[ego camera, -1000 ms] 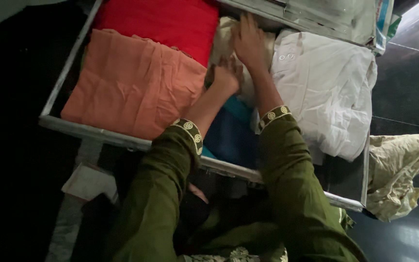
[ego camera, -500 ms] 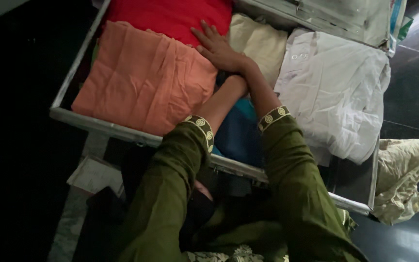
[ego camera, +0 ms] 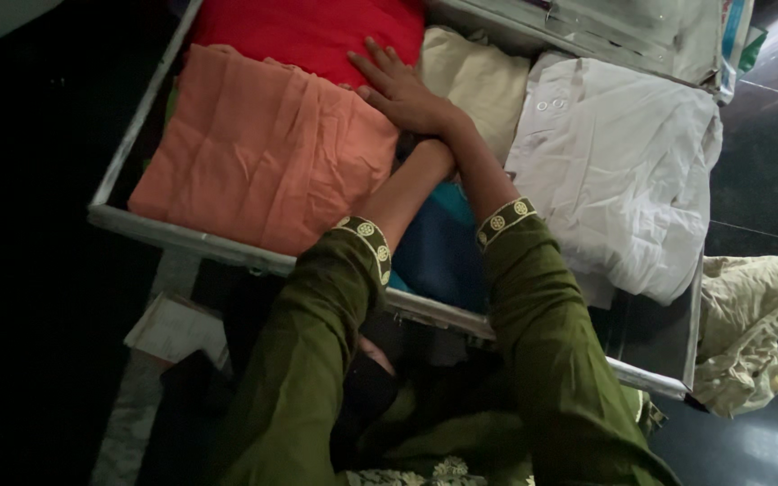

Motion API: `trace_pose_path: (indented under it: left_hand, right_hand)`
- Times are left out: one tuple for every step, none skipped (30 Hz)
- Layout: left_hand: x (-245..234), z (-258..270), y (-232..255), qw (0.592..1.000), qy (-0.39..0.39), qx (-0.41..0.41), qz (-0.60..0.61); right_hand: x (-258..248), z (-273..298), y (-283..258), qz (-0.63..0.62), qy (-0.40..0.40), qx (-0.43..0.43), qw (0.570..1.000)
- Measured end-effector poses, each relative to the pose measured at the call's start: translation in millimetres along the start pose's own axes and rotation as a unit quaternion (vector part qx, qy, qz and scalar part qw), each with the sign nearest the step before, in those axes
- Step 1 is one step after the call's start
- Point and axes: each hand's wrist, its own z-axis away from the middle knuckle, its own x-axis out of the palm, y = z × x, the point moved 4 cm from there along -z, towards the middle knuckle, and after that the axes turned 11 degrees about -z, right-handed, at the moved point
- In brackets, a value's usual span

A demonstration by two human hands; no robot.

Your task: The person folds several pieces of clothing, including a peach-colored shirt, a white shirt, and a dark blue garment, by hand. They smooth and align each item before placing it into a metal drawer alongside other folded clothes.

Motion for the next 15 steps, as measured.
trace_pose_path:
  left_hand:
    - [-3.1,1.9,-1.6,1.000,0.000,-0.001,-0.001]
    - [-4.9,6.4,-3.1,1.000,0.000,-0.002,-0.001]
    - [-8.3,11.2,-3.5,1.000,-0.001,-0.002,-0.001]
    - [-15.3,14.9,-5.6,1.000,0.000,-0.004,-0.003]
    - [-23.7,19.7,-8.8,1.000,0.002,-0.007,-0.005]
    - [-34.2,25.3,-11.9,1.000,0.006,-0.008,-0.009]
    - [-46.5,31.6,-16.2,1.000,0.011,-0.013,-0.012]
    - [-56.5,41.3,-20.4,1.000,0.015,-0.016,-0.011]
    - [-68.6,50.5,-25.6,0.999,0.024,-0.023,-0.007]
    - [-81.2,60.9,-34.2,0.998,0.050,-0.036,0.007]
    - [-94.7,70.7,-43.9,0.995,0.084,-0.050,0.023]
    - [-109.8,79.7,-56.2,0.987,0.143,-0.063,0.048]
    - [-128.5,87.0,-74.1,0.964,0.236,-0.122,0.020]
    - [-140.7,95.8,-87.3,0.930,0.324,-0.173,-0.008]
    - [-150.2,106.6,-99.2,0.869,0.445,-0.214,-0.025]
  right_hand:
    - [-1.0,0.0,0.8,-0.002,0.009,-0.011,1.000]
    - [-0.4,0.3,2.4,-0.006,0.017,-0.023,1.000]
    - [-4.2,2.0,6.2,-0.018,0.047,-0.037,0.998]
    - [-13.5,3.5,12.1,-0.030,0.078,-0.052,0.995]
    - [-24.1,4.9,18.2,-0.041,0.108,-0.068,0.991]
    - [-41.0,1.6,27.3,-0.004,0.154,-0.031,0.988]
    - [-56.3,1.2,34.5,0.032,0.199,0.007,0.979]
    - [-66.7,13.4,37.2,0.003,0.251,-0.025,0.968]
    - [-78.0,27.7,39.0,-0.026,0.301,-0.057,0.952]
    - [-83.4,34.3,39.1,0.009,0.283,-0.054,0.957]
    - [-89.4,39.8,37.6,0.045,0.265,-0.051,0.962]
    - [-93.0,40.7,32.6,0.082,0.247,-0.049,0.964]
    - [-96.5,42.8,27.2,0.075,0.260,-0.031,0.962]
    - [-99.6,54.7,22.7,0.065,0.273,-0.006,0.960]
    - [-102.9,66.5,17.1,0.056,0.286,0.018,0.956]
